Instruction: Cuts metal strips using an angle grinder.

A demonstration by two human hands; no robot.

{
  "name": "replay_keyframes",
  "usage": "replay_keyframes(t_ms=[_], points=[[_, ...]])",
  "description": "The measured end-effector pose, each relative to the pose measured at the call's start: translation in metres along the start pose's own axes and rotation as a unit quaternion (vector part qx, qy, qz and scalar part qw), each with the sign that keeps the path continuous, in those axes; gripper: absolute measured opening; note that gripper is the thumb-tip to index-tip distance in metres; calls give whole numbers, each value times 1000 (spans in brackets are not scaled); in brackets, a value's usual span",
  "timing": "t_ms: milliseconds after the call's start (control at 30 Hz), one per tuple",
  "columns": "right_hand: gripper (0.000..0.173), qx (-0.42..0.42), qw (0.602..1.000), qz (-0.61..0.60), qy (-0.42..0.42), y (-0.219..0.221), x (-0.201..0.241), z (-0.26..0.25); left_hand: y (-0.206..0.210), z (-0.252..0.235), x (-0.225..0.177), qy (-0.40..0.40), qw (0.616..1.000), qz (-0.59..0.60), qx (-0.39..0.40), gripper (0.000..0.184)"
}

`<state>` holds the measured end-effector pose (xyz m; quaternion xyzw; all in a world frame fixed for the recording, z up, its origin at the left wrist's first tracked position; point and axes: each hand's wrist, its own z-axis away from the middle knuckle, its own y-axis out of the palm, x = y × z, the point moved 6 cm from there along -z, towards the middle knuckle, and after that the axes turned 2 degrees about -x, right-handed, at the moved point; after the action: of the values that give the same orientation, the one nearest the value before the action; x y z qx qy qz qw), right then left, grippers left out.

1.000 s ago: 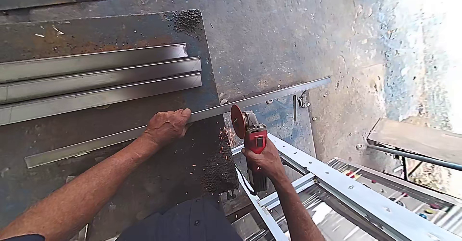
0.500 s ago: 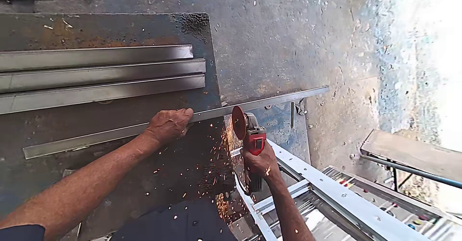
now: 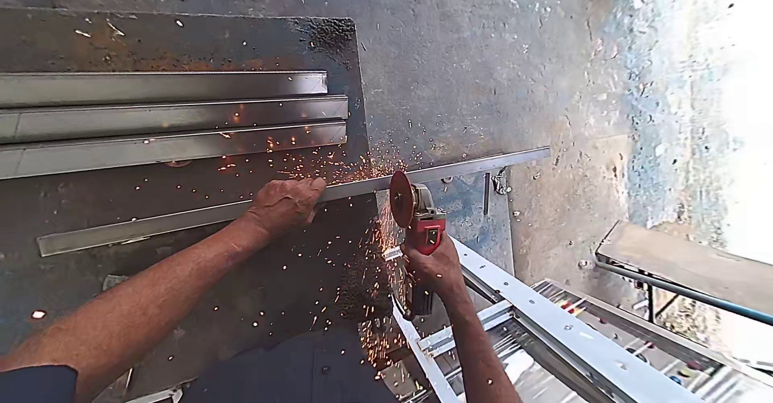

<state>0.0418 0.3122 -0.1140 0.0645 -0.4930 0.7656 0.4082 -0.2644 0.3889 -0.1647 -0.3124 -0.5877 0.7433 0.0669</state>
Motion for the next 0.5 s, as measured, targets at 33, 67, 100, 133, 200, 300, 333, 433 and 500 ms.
replay_keyframes(t_ms=[33,67,100,133,200,300,333,433,500], points=[[73,-1,1000,-2,3,0,1,1,0,0,0,2,1000,4,-5,25],[73,-2,1000,-3,5,0,1,1,0,0,0,1,1000,4,-2,25],[73,0,1000,0,6,0,1,1,1,0,1,-1,1000,4,3,25],[74,-1,1000,3,6,0,1,1,2,0,1,-3,1000,4,8,25],[73,-1,1000,6,9,1,-1,0,2,0,0,-5,1000,4,12,24],[71,-4,1000,7,7,0,0,-1,1,0,0,-2,1000,3,3,25],[72,-5,1000,7,7,0,2,0,2,0,0,-2,1000,0,4,25],[71,-6,1000,3,9,0,3,-2,1,0,0,1,1000,5,-4,22],[72,-6,1000,3,11,0,4,-2,1,0,0,2,1000,9,-4,20]])
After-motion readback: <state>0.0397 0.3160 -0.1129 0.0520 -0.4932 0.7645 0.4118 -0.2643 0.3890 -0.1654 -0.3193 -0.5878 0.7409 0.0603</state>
